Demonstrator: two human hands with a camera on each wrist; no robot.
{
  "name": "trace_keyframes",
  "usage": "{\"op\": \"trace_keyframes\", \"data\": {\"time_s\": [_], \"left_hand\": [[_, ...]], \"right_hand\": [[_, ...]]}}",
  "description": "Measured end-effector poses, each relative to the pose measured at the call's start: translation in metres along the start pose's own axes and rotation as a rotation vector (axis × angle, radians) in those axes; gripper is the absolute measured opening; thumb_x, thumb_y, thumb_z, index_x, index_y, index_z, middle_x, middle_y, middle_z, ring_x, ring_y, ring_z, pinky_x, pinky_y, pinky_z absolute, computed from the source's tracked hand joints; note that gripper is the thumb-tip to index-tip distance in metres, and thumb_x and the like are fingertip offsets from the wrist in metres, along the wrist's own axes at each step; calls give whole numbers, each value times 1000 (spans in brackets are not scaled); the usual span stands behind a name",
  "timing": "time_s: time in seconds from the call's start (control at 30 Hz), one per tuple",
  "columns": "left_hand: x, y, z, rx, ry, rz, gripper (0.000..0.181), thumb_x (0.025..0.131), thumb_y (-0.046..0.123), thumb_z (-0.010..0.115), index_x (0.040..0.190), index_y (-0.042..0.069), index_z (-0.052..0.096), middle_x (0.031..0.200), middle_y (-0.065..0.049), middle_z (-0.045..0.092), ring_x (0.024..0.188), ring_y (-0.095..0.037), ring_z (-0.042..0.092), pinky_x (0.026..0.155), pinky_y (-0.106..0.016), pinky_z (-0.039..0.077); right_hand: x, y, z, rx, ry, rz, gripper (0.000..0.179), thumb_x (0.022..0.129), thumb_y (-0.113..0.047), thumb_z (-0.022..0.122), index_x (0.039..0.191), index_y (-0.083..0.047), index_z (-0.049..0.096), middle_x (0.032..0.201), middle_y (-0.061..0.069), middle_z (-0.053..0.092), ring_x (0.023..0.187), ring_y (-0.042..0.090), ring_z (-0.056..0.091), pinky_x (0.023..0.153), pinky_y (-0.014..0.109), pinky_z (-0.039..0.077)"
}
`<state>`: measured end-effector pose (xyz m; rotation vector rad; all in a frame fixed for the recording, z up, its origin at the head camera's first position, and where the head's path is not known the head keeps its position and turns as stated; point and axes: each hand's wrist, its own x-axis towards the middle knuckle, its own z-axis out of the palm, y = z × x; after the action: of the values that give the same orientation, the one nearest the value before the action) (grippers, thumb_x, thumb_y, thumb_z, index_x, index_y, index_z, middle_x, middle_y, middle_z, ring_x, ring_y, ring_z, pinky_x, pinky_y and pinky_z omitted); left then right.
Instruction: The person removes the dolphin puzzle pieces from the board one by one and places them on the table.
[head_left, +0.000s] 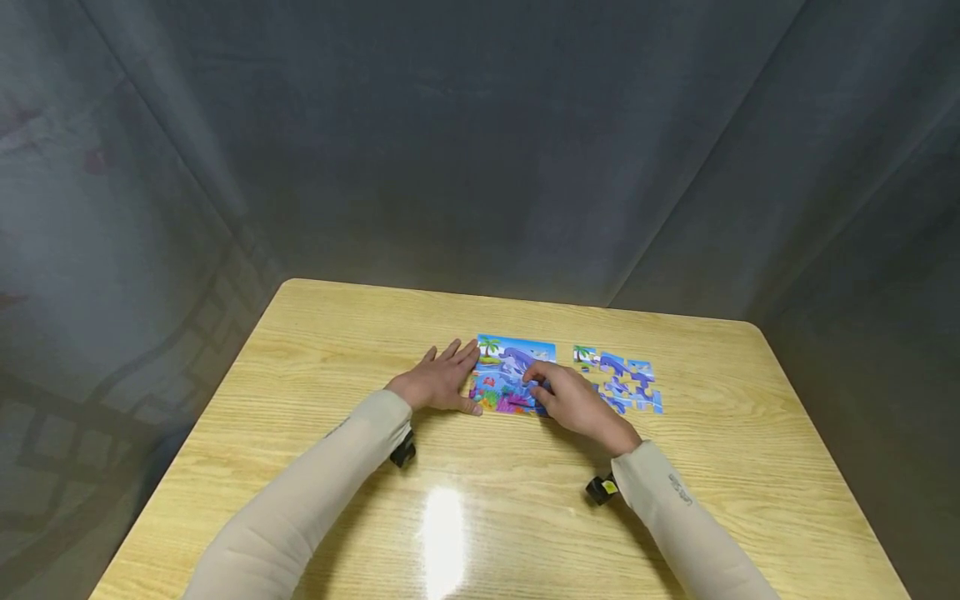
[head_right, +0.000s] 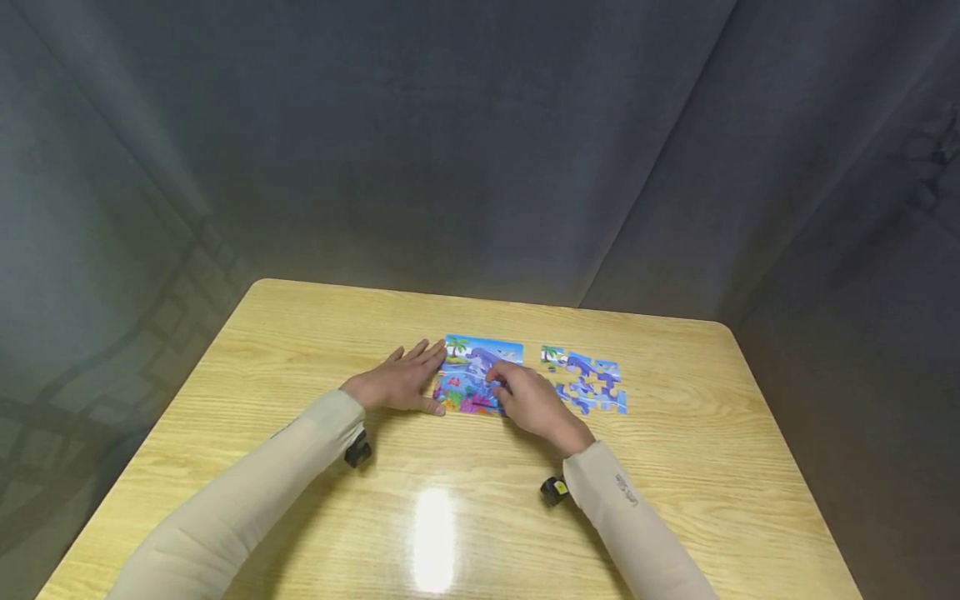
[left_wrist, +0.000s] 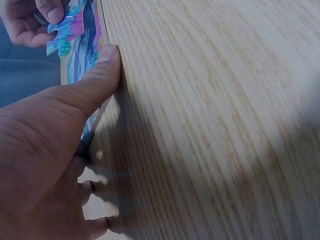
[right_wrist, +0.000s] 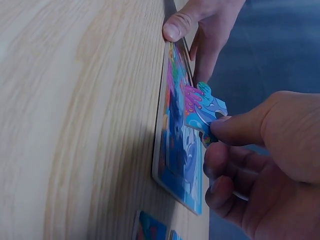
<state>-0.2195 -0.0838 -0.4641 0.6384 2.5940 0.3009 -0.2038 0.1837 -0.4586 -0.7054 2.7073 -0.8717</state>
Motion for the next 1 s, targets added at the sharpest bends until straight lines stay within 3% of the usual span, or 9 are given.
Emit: {"op": "trace_keyframes", "data": {"time_s": [0.23, 0.53, 1.0], "left_hand": [[1, -1, 1, 5, 1, 4, 110, 97, 66, 66, 174, 14, 6, 183, -3, -5, 170, -32, -3, 137, -63, 6], [1, -2, 2, 1, 4, 13, 109, 97, 66, 65, 174, 14, 6, 183, -3, -5, 170, -32, -3, 137, -63, 7], [0, -3, 1, 6, 7, 16, 109, 98, 65, 66, 174, 13, 8, 183, -4, -3, 170, -33, -2, 136, -64, 8]], "right_hand": [[-8, 2, -5, 11, -10, 22, 15, 109, -7, 60, 119, -11, 70, 86, 4, 71, 66, 12, 59, 66, 31, 49], [-23, 10, -15, 64, -40, 49, 19, 110, -7, 56, 125, -9, 69, 91, 6, 73, 62, 14, 58, 56, 29, 47], [-43, 23, -30, 59, -9, 89, 18, 109, -8, 58, 124, -8, 69, 100, 8, 71, 68, 15, 49, 57, 28, 44]]}}
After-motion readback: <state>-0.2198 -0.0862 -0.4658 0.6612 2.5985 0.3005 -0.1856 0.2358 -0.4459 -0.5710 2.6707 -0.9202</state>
